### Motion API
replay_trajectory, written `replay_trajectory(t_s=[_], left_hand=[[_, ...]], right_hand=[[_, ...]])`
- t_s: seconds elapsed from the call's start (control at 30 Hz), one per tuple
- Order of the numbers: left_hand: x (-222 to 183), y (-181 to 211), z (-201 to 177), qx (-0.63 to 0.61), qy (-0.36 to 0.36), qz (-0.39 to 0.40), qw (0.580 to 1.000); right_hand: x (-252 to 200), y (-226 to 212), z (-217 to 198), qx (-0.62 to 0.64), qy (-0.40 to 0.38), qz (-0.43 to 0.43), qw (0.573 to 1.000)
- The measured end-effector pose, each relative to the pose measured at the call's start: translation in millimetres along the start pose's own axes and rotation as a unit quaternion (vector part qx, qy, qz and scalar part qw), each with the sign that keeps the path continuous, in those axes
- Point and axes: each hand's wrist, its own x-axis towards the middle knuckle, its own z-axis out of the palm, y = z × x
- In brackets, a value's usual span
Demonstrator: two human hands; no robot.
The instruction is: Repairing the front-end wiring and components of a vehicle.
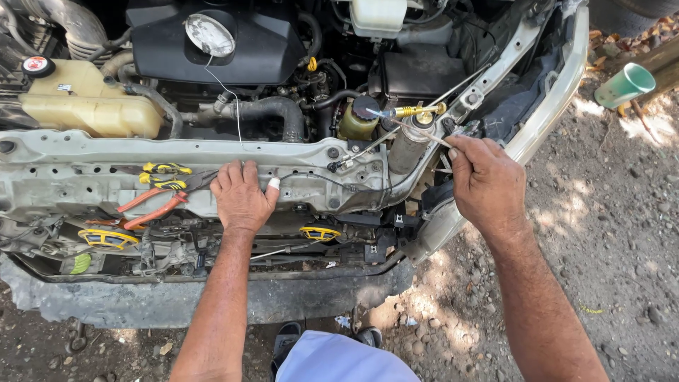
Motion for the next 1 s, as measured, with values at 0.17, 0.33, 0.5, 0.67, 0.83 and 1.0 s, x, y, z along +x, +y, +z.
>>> replay_trajectory(t_s=[0.17,0.33,0.5,0.67,0.83,1.0], left_hand=[[-1.7,-2.6,4.5,-0.001,0.019,0.012,1.0],[-2.2,-4.7,9.3,0.003,0.015,0.022,1.0],[-2.0,-8.6,8.0,-0.015,0.014,0.031,0.999],[-1.0,-11.2,3.4,-0.036,0.005,0.044,0.998],[-2.8,-15.5,5.2,-0.057,0.014,0.044,0.997],[-1.5,-15.0,4.3,-0.066,0.018,0.046,0.997]], right_hand=[[-8.3,-2.4,-2.0,-0.005,0.006,-0.007,1.0],[-56.2,-0.7,-9.5,-0.011,-0.001,0.01,1.0],[-130.8,-7.8,-3.0,-0.046,-0.105,0.167,0.979],[-171.8,-1.6,34.5,-0.154,-0.197,0.238,0.939],[-166.4,-1.2,71.0,-0.249,-0.29,0.228,0.896],[-145.9,-13.2,90.4,-0.283,-0.26,0.123,0.915]])
